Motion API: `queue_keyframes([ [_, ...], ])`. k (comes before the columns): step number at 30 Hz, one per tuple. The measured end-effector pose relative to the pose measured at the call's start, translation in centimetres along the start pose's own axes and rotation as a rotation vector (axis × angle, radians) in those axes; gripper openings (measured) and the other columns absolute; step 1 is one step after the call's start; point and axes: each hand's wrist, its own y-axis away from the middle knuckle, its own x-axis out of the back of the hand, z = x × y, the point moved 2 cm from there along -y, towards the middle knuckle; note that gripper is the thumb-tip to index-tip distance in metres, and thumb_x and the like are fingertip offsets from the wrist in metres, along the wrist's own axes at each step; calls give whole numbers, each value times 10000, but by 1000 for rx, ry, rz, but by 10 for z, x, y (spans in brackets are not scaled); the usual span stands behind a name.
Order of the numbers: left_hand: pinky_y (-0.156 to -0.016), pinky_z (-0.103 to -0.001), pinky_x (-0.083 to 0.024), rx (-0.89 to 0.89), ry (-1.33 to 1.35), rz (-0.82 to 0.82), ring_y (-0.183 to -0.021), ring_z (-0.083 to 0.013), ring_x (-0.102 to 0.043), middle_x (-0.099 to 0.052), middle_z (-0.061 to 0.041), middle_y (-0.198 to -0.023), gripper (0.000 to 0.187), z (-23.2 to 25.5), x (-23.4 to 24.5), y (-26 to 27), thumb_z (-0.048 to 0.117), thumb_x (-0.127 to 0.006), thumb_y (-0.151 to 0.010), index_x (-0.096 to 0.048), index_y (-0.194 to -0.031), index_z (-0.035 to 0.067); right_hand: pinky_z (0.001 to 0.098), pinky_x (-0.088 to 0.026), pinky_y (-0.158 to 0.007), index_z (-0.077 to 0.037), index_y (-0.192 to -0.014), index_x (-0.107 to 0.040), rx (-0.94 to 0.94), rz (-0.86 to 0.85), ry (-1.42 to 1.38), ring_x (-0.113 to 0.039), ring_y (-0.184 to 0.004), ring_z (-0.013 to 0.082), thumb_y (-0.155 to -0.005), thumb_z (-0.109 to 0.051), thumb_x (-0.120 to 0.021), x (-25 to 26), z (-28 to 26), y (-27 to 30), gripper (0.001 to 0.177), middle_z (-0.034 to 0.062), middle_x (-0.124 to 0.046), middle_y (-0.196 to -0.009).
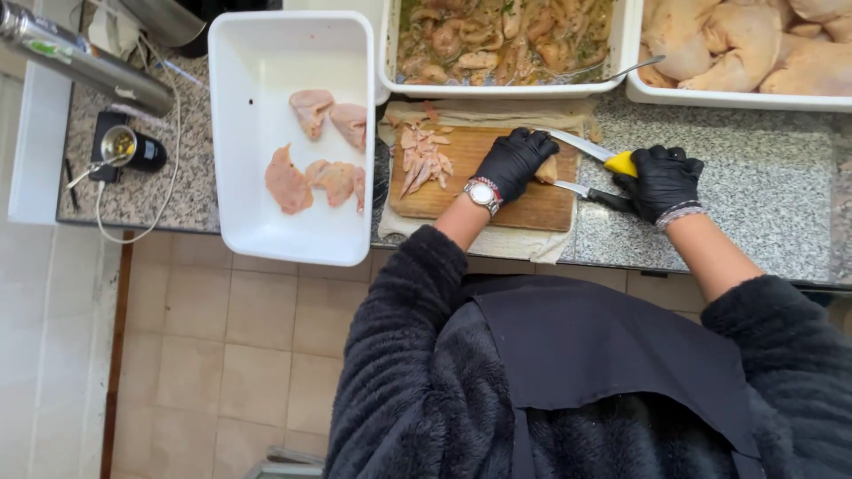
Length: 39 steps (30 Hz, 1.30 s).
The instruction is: The recorder uses a knife to trim and prepare raw chicken wings on a wooden cutting board in a commercial kitchen setting.
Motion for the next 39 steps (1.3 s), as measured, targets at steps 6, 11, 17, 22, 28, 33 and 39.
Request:
queue_keyframes([
  [6,-860,-461,-557,149,123,-156,-981,-398,-689,-721,-179,-1039,374,-49,-16,-9,177,-793,-790,-647,-1128,106,549,-488,-824,-75,-1164,-653,216,117,-393,-634,-937,399,-791,-400,-792,16,-31,24,513,150,-668,-994],
  [11,-817,-464,-554,201,6,-631,-959,-364,-703,-734,-160,-982,322,-22,50,-22,171,-811,-730,-705,-1027,107,516,-525,-835,-105,-1033,-670,112,-53,-288,-659,-946,381,-918,-278,-736,-11,-36,32,218,162,-680,-965],
  [17,-807,-445,-571,-4,-281,-505,-940,-345,-719,-732,-155,-976,161,-33,24,-27,138,-737,-816,-722,-972,99,509,-533,-791,-53,-1135,-688,97,-5,-436,-653,-903,426,-977,-199,-664,-9,-23,41,217,221,-673,-987],
  [22,-751,-470,-552,111,-97,-79,-886,-372,-695,-698,-146,-918,101,-29,31,12,124,-739,-783,-720,-881,110,471,-559,-740,-138,-1233,-722,115,-33,-367,-697,-881,373,-921,-265,-716,42,-34,35,337,159,-730,-1032],
  [28,-765,-472,-550,433,40,2,-870,-384,-684,-686,-169,-927,128,-54,9,49,111,-796,-789,-753,-909,102,373,-559,-650,-226,-1134,-776,312,137,-295,-732,-835,256,-944,-220,-707,82,-52,-2,202,27,-767,-1020],
  [33,-782,-429,-574,417,182,2,-921,-369,-697,-694,-180,-983,339,-69,0,61,26,-836,-689,-773,-1018,82,381,-542,-628,-285,-1058,-795,578,112,-28,-695,-721,232,-963,-215,-660,101,-84,-41,179,-51,-782,-1028],
  [39,-862,-448,-535,386,168,-166,-978,-387,-658,-679,-185,-1020,448,-66,17,44,110,-934,-595,-762,-1008,79,371,-562,-673,-320,-1082,-784,923,64,184,-697,-783,196,-901,-141,-608,94,-111,-92,310,-96,-758,-988],
])
